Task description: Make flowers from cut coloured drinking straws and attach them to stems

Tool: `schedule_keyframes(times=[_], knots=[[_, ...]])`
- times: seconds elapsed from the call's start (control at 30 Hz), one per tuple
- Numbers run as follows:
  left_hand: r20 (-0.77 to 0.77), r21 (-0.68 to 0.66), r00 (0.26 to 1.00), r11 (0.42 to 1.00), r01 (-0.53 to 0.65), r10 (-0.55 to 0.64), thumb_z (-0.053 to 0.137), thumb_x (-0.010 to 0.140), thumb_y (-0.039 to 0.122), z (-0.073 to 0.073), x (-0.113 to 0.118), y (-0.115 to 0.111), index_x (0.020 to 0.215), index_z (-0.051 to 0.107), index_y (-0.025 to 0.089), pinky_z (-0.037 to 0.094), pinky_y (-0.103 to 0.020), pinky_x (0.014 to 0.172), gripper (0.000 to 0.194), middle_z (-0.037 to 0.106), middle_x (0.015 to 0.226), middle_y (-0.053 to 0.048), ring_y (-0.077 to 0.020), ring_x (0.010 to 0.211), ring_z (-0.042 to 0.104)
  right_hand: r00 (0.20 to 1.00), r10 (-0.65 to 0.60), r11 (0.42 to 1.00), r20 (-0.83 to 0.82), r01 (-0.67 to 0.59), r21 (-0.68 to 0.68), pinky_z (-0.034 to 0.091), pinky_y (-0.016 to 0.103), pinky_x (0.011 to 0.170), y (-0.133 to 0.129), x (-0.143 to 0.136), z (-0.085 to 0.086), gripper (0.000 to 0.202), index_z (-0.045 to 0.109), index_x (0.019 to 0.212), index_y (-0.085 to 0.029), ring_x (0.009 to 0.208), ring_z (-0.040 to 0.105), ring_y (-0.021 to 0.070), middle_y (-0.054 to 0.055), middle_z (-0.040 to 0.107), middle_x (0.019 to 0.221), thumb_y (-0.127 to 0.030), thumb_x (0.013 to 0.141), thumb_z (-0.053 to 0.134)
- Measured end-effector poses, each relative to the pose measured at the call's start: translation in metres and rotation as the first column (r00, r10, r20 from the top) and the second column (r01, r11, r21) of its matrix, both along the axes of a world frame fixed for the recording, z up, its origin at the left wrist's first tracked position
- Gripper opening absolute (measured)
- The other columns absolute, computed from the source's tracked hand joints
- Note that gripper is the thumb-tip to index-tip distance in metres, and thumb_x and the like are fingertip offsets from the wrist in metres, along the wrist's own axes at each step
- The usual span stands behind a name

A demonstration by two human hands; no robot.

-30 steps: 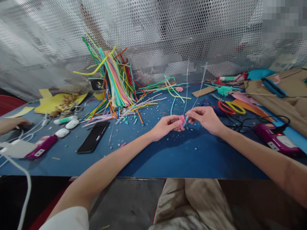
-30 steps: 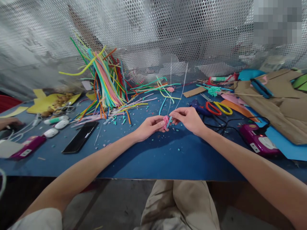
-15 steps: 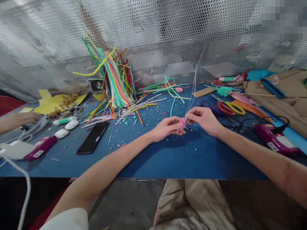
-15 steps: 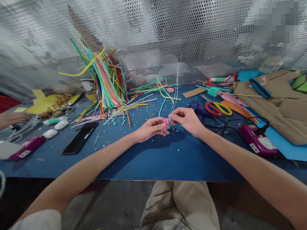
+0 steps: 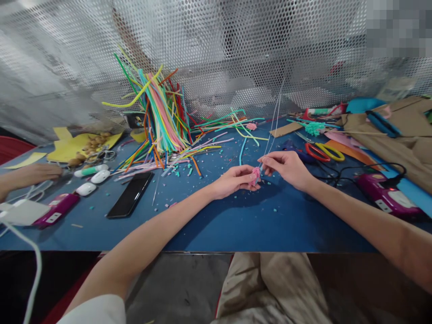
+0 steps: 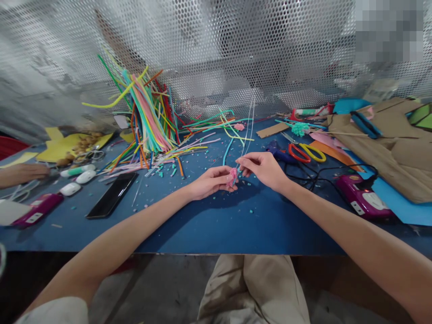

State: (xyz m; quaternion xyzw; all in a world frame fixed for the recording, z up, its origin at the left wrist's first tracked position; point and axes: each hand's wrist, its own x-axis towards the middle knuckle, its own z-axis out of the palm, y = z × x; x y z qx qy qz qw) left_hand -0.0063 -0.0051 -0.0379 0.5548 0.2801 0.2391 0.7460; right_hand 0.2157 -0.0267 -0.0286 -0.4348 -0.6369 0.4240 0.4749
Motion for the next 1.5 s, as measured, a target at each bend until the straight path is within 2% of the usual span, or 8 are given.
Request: schedule_keyframes(times=[0.43, 0.77, 0.97, 1.07, 1.17, 1.3, 1.37, 1.5], knots=[[-0.015, 0.120, 0.999, 0.992, 0.040, -0.038, 0.078, 0.080, 0.044, 0.000, 0.001, -0.003, 0.120, 0.061, 0.014, 0.057, -0.029, 0.080, 0.052, 0.069, 0.116, -0.013, -0.0145, 0.083, 0.071, 0.995, -0.027, 1.000, -0.098, 0.025, -0.018, 0.054, 0.031, 0.061, 0.002, 0.000, -0.002, 0.030, 0.074, 0.083, -0.018, 0.062, 0.061, 0.0138, 0.003, 0.069, 0.073, -0.048, 0.079, 0.075], [-0.189, 0.272, 0.981, 0.958, 0.095, -0.044, 0.066, 0.088, 0.053, 0.004, 0.000, -0.004, 0.102, 0.064, 0.011, 0.050, -0.021, 0.063, 0.044, 0.074, 0.102, -0.013, -0.0086, 0.065, 0.064, 0.989, -0.098, 0.995, -0.107, 0.099, 0.012, 0.052, 0.033, 0.062, 0.004, 0.000, -0.003, 0.030, 0.072, 0.095, -0.018, 0.063, 0.059, 0.0141, 0.004, 0.067, 0.077, -0.046, 0.083, 0.071], [-0.119, 0.245, 0.985, 0.965, -0.092, 0.124, 0.068, 0.086, 0.054, 0.006, -0.008, 0.004, 0.117, 0.062, 0.013, 0.049, -0.020, 0.056, 0.051, 0.073, 0.103, -0.011, -0.0086, 0.063, 0.062, 0.971, -0.211, 0.975, -0.111, 0.217, 0.046, 0.052, 0.035, 0.065, 0.011, 0.008, -0.002, 0.042, 0.066, 0.121, -0.020, 0.065, 0.056, 0.0148, 0.004, 0.064, 0.080, -0.044, 0.087, 0.064], [-0.057, 0.219, 0.955, 0.937, -0.272, 0.291, 0.065, 0.087, 0.057, 0.009, -0.013, 0.014, 0.117, 0.064, 0.015, 0.049, -0.018, 0.057, 0.052, 0.072, 0.105, -0.010, -0.0068, 0.063, 0.061, 0.969, -0.231, 0.968, -0.086, 0.238, 0.084, 0.052, 0.037, 0.065, 0.014, 0.013, -0.003, 0.063, 0.048, 0.143, -0.022, 0.064, 0.056, 0.0165, 0.003, 0.065, 0.080, -0.043, 0.087, 0.064], [-0.138, 0.199, 0.893, 0.895, -0.398, 0.428, 0.056, 0.087, 0.069, 0.010, -0.019, 0.025, 0.112, 0.067, 0.013, 0.050, -0.020, 0.056, 0.062, 0.073, 0.097, -0.011, -0.0079, 0.060, 0.060, 0.977, -0.210, 0.965, 0.033, 0.202, 0.167, 0.053, 0.040, 0.065, 0.012, 0.018, -0.003, 0.086, 0.021, 0.157, -0.024, 0.064, 0.058, 0.0197, 0.003, 0.067, 0.080, -0.041, 0.086, 0.065], [-0.267, 0.314, 0.835, 0.863, -0.396, 0.480, 0.046, 0.088, 0.075, 0.008, -0.026, 0.033, 0.102, 0.069, 0.013, 0.047, -0.023, 0.052, 0.067, 0.070, 0.077, -0.007, -0.0105, 0.053, 0.057, 0.954, -0.213, 0.960, 0.212, 0.164, 0.227, 0.053, 0.043, 0.067, 0.007, 0.019, -0.003, 0.088, 0.015, 0.159, -0.022, 0.065, 0.061, 0.0224, 0.004, 0.068, 0.078, -0.041, 0.087, 0.063], [-0.321, 0.537, 0.807, 0.797, -0.275, 0.495, 0.047, 0.091, 0.068, 0.008, -0.028, 0.033, 0.101, 0.069, 0.016, 0.049, -0.025, 0.060, 0.057, 0.070, 0.078, -0.006, -0.0131, 0.059, 0.060, 0.940, -0.213, 0.961, 0.265, 0.153, 0.229, 0.053, 0.043, 0.068, 0.006, 0.018, -0.003, 0.085, 0.018, 0.157, -0.022, 0.064, 0.060, 0.0219, 0.003, 0.067, 0.075, -0.041, 0.087, 0.062], [-0.417, 0.892, 0.654, 0.423, 0.162, 0.631, 0.054, 0.094, 0.047, 0.010, -0.024, 0.026, 0.099, 0.070, 0.023, 0.045, -0.030, 0.083, 0.029, 0.073, 0.098, -0.005, -0.0198, 0.090, 0.064, 0.921, -0.196, 0.965, 0.337, 0.120, 0.233, 0.051, 0.040, 0.067, 0.004, 0.016, -0.003, 0.080, 0.024, 0.156, -0.022, 0.061, 0.059, 0.0198, 0.001, 0.067, 0.071, -0.039, 0.087, 0.061]])
